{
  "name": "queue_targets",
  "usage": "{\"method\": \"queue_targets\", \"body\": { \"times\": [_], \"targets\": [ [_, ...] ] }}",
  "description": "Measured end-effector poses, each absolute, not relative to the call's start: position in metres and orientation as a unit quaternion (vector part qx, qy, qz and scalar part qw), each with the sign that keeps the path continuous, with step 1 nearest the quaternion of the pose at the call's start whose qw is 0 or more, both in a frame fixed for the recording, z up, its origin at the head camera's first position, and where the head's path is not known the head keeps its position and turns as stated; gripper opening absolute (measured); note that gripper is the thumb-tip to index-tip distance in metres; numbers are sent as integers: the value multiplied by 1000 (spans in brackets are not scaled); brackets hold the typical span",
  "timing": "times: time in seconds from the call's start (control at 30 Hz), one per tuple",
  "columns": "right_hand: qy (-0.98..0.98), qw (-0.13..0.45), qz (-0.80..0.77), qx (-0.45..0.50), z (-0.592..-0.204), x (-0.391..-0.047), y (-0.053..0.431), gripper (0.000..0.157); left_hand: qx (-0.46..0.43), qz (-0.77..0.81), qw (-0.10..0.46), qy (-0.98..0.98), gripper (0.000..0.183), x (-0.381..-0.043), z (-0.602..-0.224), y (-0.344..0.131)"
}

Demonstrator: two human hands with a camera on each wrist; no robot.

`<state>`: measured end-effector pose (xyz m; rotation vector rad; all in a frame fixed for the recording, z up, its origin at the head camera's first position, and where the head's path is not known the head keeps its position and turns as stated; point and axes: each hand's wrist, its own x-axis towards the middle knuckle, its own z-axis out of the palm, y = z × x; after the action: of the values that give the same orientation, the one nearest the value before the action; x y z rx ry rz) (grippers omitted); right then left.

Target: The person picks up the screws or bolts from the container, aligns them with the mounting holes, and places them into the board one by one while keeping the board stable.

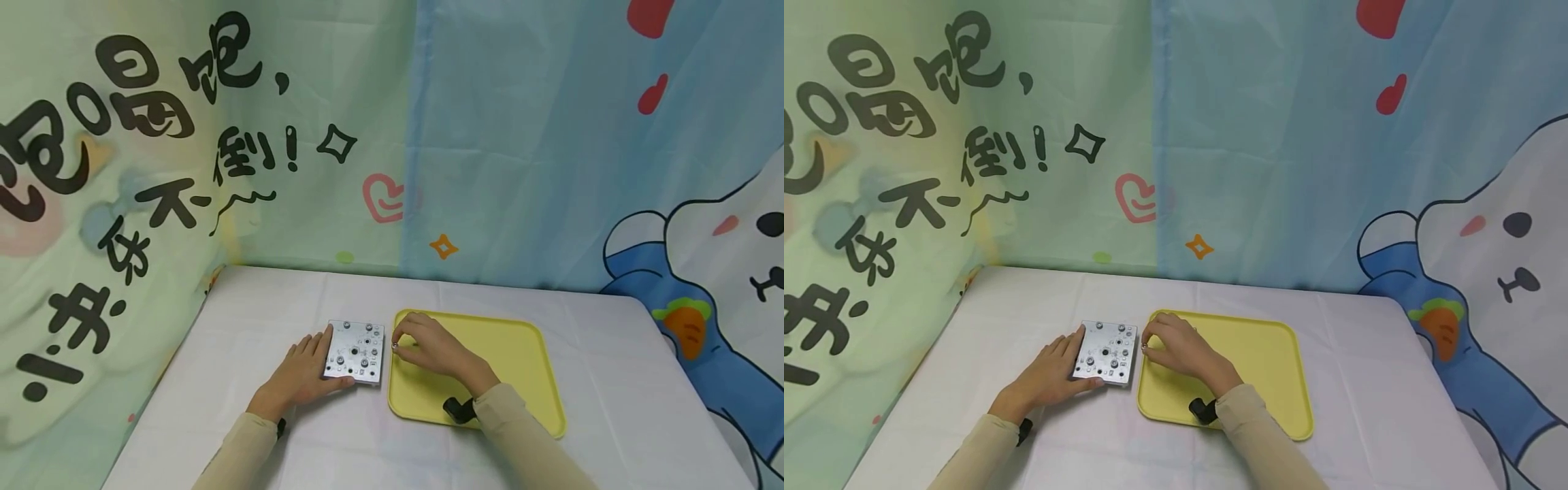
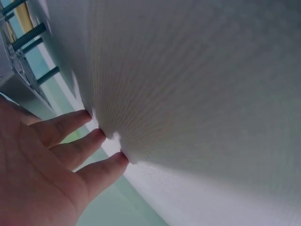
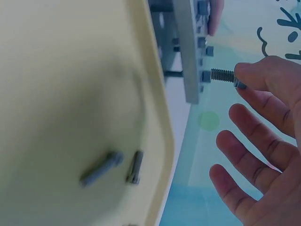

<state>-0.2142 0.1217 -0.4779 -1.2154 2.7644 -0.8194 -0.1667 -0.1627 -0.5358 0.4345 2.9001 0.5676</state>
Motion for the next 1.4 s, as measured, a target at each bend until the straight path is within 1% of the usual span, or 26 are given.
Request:
{"method": "queue_targets", "body": {
  "times": [0.67,0.9,1.17,1.4],
  "targets": [
    [874,53,-283,-390,-479,-224,64,10,150,194,78,966,113,-166,-533,-163],
    [880,64,-275,-381,-486,-226,56,11,151,190,80,967,113,-167,-534,-163],
    [881,66,-274,-381,-493,-226,54,8,153,192,81,966,113,-166,-534,-164],
    [883,64,-266,-382,-492,-226,54,12,150,186,82,968,113,-166,-535,-164]
  ]
}}
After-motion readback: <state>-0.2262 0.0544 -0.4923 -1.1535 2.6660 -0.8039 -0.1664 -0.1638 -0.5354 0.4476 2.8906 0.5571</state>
